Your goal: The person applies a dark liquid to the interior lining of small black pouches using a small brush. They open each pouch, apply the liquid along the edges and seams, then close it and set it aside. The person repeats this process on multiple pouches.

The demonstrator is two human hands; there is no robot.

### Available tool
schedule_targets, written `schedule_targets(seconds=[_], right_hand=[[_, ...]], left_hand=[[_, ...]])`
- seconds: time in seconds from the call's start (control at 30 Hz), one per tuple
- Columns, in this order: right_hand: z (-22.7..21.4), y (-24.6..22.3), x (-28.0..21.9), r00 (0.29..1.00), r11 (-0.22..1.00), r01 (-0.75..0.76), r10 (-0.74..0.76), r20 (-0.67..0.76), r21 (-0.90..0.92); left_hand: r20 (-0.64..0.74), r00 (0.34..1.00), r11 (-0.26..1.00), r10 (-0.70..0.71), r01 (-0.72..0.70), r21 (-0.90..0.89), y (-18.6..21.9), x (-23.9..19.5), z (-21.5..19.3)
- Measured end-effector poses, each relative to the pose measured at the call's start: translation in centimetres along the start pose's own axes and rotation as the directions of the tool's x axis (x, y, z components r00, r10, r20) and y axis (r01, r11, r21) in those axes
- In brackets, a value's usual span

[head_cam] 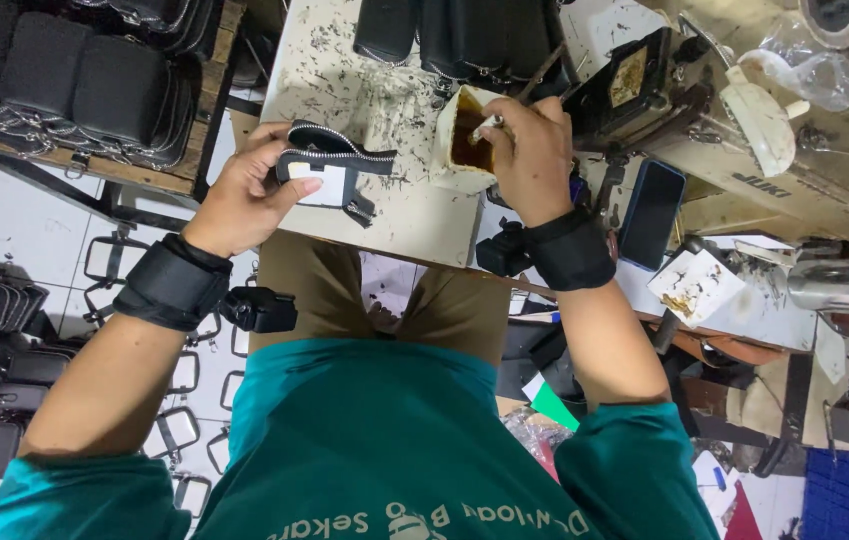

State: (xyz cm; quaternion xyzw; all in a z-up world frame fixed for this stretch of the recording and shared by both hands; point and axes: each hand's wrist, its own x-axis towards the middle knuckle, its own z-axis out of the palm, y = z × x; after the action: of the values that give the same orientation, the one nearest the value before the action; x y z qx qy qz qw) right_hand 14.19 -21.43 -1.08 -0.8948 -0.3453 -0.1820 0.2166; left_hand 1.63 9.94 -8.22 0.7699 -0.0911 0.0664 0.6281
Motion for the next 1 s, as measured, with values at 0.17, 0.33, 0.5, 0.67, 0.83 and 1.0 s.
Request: schedule_targets(seconds=[0.17, 0.33, 0.5, 0.67, 0.83, 1.0], right_hand=[[0.1, 0.6, -0.1, 0.999, 1.0, -0.018, 0.019, 0.049, -0.009], [-1.8, 1.5, 0.2, 0.98, 0.982, -0.148, 0.13, 0.15, 0.119], [-2.9, 1.8, 0.1, 0.924, 0.859, -0.325, 0.2, 0.326, 0.394], [-6.2, -4.4, -0.6, 0.922, 0.834, -0.256, 0.06, 0.382, 0.488], [-2.0, -8.3, -3.2, 0.97, 0.873, -0.162, 0.056, 0.235, 0.46], [3.1, -9.2, -4.4, 0.993, 0.944, 0.044, -0.077, 0.089, 0.327]], left_hand=[[0.021, 1.0, 0.998, -0.001, 0.0, 0.058, 0.5, -0.1, -0.2], [0.017, 1.0, 0.989, 0.024, -0.026, 0.144, -0.1, -0.2, -0.3], [0.028, 0.995, 0.981, 0.095, -0.098, 0.165, 0.1, -0.2, -0.3], [0.013, 0.977, 0.954, 0.211, -0.209, 0.215, 0.4, -0.4, -0.4], [0.031, 0.966, 0.954, 0.255, -0.257, 0.153, 0.7, -0.2, -0.4], [0.051, 0.957, 0.94, 0.285, -0.289, 0.18, 1.1, -0.2, -0.5]])
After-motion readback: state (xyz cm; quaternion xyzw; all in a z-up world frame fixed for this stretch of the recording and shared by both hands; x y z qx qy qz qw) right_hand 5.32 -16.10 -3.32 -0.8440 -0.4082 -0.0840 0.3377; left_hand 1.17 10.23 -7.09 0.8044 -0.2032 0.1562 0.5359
